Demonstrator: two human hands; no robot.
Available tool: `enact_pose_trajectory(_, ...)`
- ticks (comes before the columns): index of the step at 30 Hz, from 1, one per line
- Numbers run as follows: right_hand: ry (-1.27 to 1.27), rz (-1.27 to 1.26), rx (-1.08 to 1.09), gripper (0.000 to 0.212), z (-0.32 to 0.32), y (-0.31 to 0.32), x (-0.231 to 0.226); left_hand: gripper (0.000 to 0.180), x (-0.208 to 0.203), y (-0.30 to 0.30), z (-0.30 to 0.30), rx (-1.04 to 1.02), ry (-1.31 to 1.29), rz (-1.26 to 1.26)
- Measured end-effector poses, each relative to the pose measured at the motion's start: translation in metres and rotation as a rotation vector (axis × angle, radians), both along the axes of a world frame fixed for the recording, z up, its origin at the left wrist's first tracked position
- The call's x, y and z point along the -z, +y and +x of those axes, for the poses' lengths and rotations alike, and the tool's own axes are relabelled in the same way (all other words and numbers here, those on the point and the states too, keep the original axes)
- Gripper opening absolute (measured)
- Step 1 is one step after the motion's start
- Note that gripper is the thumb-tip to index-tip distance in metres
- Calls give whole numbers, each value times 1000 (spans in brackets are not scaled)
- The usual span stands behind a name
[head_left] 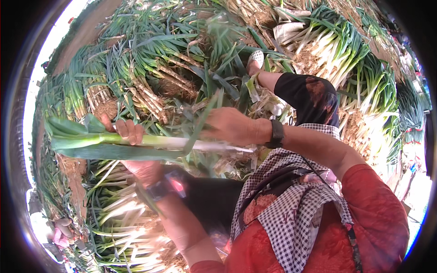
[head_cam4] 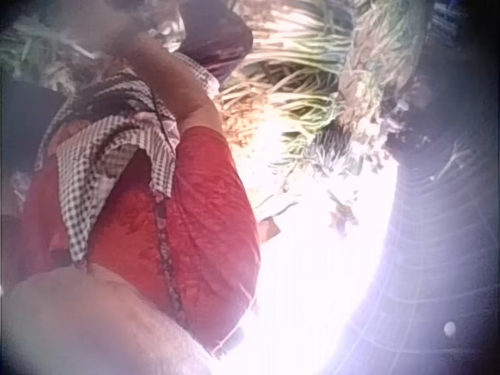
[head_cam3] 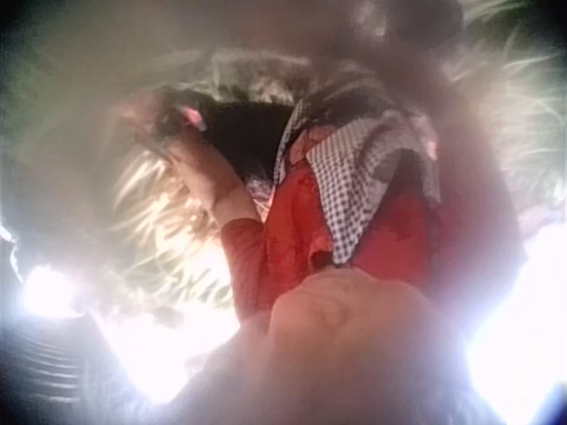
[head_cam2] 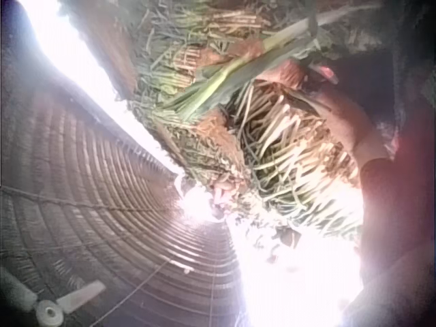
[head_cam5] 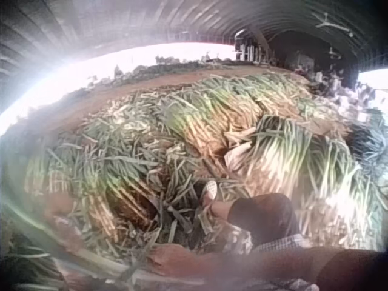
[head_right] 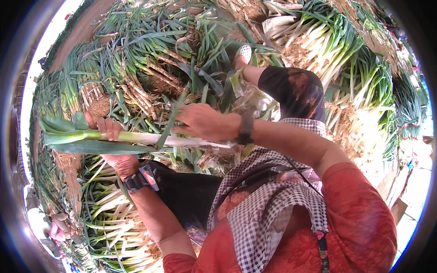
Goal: The person picks up a leek from a pile, peels away the outer layers by hand, and places the cleaned leek onto a separate stack, repeating the process for several more leeks.
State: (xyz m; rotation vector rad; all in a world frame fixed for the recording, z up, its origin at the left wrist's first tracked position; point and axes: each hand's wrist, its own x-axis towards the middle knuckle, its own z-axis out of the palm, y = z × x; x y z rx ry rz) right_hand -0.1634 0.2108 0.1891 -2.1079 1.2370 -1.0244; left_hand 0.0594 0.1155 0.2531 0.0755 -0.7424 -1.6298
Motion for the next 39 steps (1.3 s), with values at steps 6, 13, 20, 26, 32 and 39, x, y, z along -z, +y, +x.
enact_pose_trajectory(6,-185,-42,-80,27,30,-15,-4,43,8,-3,-7,121,74,9)
enact_pose_trajectory(13,-109,-12,80,28,50,-13,-3,42,14,-6,0,127,78,-8)
enact_pose_trajectory(20,-457,753,165,21,67,-12,23,50,10,9,24,27,48,155)
enact_pose_trajectory(26,-1371,1095,216,17,88,8,-7,41,5,5,78,-31,222,-40)
enact_pose_trajectory(32,-503,770,-88,19,38,32,-31,39,7,11,130,-99,367,-122)
enact_pose_trajectory(39,1020,177,-324,10,-50,27,20,19,8,8,152,-128,340,-104)
